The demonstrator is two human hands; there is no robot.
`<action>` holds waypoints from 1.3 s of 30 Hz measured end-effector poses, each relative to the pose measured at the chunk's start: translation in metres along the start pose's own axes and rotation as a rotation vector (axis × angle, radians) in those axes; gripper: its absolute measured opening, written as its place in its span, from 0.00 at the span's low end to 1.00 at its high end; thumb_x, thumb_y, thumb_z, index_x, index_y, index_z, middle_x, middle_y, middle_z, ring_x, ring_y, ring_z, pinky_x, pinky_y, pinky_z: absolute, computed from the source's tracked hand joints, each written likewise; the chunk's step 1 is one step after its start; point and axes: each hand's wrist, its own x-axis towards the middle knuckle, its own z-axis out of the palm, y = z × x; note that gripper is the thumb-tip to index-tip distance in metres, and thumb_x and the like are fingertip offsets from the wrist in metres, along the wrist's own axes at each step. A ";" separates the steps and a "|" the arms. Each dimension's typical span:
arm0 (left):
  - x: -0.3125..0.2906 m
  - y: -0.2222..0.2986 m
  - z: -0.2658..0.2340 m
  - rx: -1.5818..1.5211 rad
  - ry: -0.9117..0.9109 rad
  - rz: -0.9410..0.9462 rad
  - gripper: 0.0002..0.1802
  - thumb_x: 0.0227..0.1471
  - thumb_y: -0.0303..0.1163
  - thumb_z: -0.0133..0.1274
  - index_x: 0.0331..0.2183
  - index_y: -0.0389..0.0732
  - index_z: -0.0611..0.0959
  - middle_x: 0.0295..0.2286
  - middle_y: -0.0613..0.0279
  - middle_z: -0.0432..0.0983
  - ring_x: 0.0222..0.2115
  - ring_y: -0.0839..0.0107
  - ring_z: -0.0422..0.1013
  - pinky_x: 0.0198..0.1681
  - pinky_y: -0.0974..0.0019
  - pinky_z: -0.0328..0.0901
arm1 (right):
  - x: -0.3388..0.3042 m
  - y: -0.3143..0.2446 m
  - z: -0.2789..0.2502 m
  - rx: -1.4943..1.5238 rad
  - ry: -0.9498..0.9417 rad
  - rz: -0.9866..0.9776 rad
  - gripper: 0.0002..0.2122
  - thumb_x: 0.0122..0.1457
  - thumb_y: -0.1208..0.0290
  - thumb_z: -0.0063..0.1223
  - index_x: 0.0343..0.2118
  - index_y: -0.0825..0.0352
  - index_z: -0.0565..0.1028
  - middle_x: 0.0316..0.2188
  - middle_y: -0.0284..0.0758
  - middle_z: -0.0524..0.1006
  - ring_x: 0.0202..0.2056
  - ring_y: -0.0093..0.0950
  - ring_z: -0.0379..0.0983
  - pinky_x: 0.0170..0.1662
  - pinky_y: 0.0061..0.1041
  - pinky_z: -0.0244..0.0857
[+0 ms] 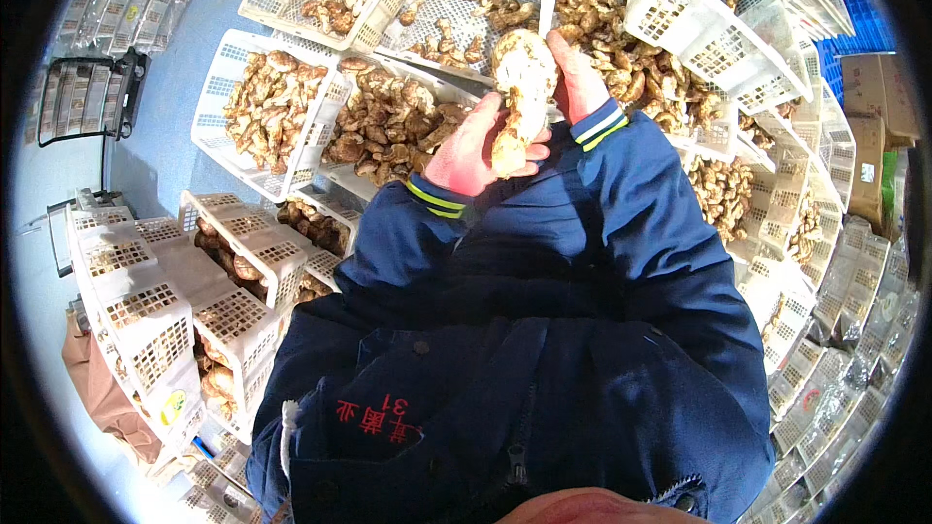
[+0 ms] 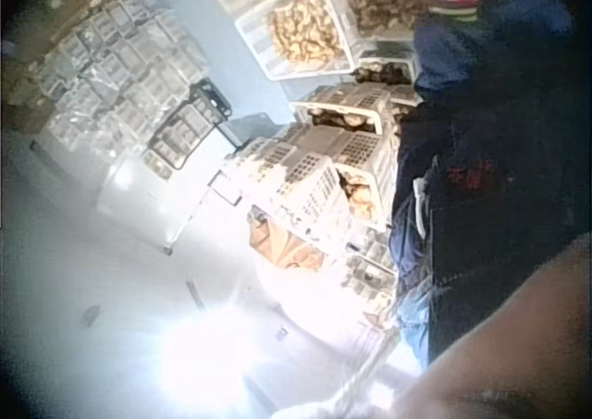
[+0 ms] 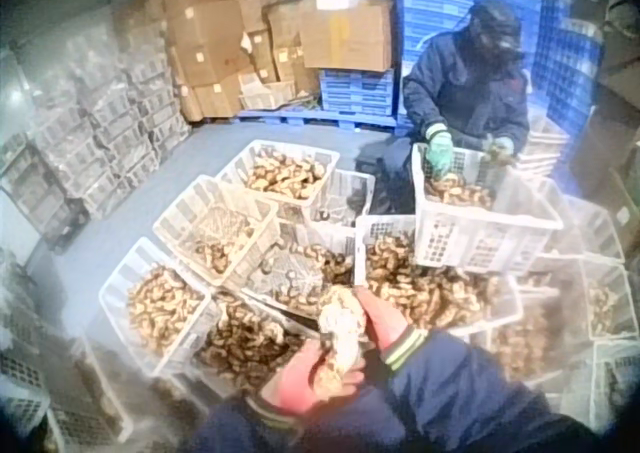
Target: The person trims and sorts mushrooms by hand, removing dirt from the stems and placing them into white plastic crates.
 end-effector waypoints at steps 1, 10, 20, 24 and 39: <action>0.000 -0.001 -0.008 0.128 0.041 0.119 0.28 0.55 0.50 0.32 0.44 0.35 0.69 0.38 0.54 0.70 0.37 0.60 0.68 0.42 0.61 0.63 | -0.002 -0.002 -0.001 -0.148 0.138 -0.039 0.17 0.55 0.60 0.46 0.41 0.70 0.69 0.35 0.33 0.73 0.36 0.21 0.68 0.41 0.20 0.62; 0.024 -0.041 -0.039 0.378 0.343 0.374 0.12 0.50 0.28 0.46 0.37 0.32 0.73 0.30 0.62 0.72 0.30 0.74 0.69 0.34 0.74 0.64 | 0.021 0.026 0.016 -0.859 0.154 -0.094 0.13 0.52 0.64 0.49 0.37 0.68 0.72 0.28 0.26 0.72 0.29 0.15 0.64 0.31 0.14 0.59; -0.009 -0.029 -0.071 -0.077 0.200 0.270 0.15 0.54 0.36 0.38 0.35 0.34 0.73 0.29 0.58 0.72 0.30 0.72 0.69 0.34 0.72 0.64 | 0.008 0.019 0.002 -0.624 0.145 0.079 0.18 0.54 0.60 0.47 0.44 0.65 0.69 0.31 0.31 0.73 0.30 0.21 0.70 0.32 0.20 0.64; -0.022 -0.013 -0.037 0.248 0.301 0.414 0.12 0.49 0.36 0.44 0.32 0.37 0.75 0.24 0.65 0.72 0.23 0.76 0.68 0.27 0.75 0.63 | 0.009 0.030 -0.003 -0.493 0.114 0.113 0.17 0.55 0.61 0.47 0.44 0.67 0.69 0.29 0.34 0.74 0.29 0.23 0.71 0.31 0.20 0.66; -0.008 -0.016 -0.047 0.565 0.479 0.647 0.11 0.43 0.19 0.50 0.34 0.33 0.73 0.27 0.64 0.74 0.27 0.80 0.69 0.31 0.77 0.63 | -0.002 0.041 0.014 -0.971 0.184 -0.116 0.09 0.46 0.70 0.52 0.29 0.70 0.75 0.22 0.31 0.75 0.22 0.18 0.68 0.26 0.15 0.62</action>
